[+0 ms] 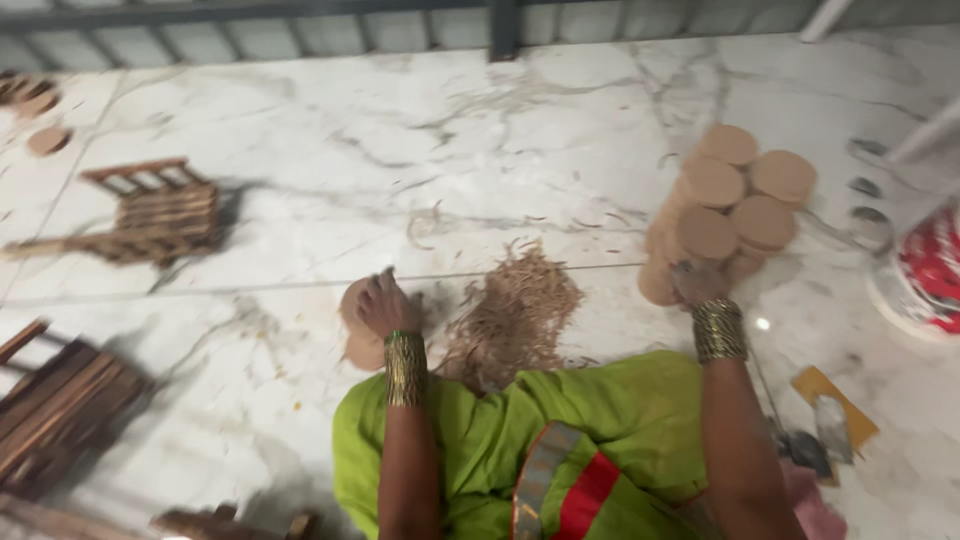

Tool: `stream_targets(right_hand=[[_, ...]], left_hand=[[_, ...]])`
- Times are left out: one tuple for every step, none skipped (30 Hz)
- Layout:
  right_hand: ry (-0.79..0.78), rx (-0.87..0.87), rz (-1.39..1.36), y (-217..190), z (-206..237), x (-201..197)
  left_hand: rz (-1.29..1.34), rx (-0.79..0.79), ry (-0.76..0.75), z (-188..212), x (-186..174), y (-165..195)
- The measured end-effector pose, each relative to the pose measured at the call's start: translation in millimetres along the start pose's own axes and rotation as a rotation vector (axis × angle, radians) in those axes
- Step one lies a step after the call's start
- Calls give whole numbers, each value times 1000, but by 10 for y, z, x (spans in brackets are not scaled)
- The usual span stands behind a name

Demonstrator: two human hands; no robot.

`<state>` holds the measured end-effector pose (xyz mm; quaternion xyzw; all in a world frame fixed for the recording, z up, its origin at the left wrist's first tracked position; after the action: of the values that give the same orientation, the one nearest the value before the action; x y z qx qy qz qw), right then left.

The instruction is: The person sits on the floor and stacks round wooden discs one at a time into piles, picking discs from a loose group and placing them onto existing stacks. They occasionally handle a pile of wood shavings beside them while continuing to stack the discs.

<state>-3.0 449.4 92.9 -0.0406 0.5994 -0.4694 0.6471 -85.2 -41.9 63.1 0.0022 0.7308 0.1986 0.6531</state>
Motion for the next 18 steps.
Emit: stream_targets(right_hand=[[-24,39,-81,10,37,66],[-47,80,-161,17,82,143],[-68,123,-243,18,132,232],[-115,116,-246,-11,180,337],[-161,111,-249,-39,229,439],[-208,106,-254,-78,275,546],[-225,103,-234,-111,318,636],[-241,103,-212,-143,359,725],[-252,100,-191,-180,394,799],[-282,87,-196,-232,428,878],[-312,77,-200,-277,469,952],[-340,65,-207,-336,507,1025],[-370,39,-285,-419,547,1101],[-401,16,-362,-502,594,1175],[-431,-13,-442,-610,634,1252],[-464,-14,-552,-719,677,1333],[-497,-14,-662,-835,727,1419],[-531,-13,-771,-954,778,1503]], left_hand=[[-114,-84,-48,-64,-45,-116],[-126,-111,-97,-110,-75,-199],[-137,-136,-146,-143,-92,-269],[-147,-158,-195,-161,-98,-334],[-108,-184,-205,-167,-104,-374],[-70,-208,-212,-164,-105,-406],[-31,-229,-221,-155,-100,-425],[15,-273,-181,-142,-123,-451],[64,-312,-139,-134,-141,-469],[114,-349,-96,-130,-158,-488],[238,-352,-17,-121,-187,-502],[361,-352,67,-110,-222,-518],[482,-350,150,-90,-255,-539],[753,-201,195,-73,-270,-491],[1020,-38,244,-53,-301,-437],[1281,137,292,-20,-337,-388],[1736,11,12,33,-155,-346],[2163,-127,-314,120,13,-218]])
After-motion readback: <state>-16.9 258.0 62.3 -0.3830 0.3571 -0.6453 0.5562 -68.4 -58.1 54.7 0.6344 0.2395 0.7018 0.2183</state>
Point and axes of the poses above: each hand's wrist, its own z-axis away from the middle knuckle, its own x-axis out of the palm, y = z × x, the point moved 5 cm from there along -z, towards the middle knuckle, and after that the axes turned 1 degree about z, right-handed, at the moved point
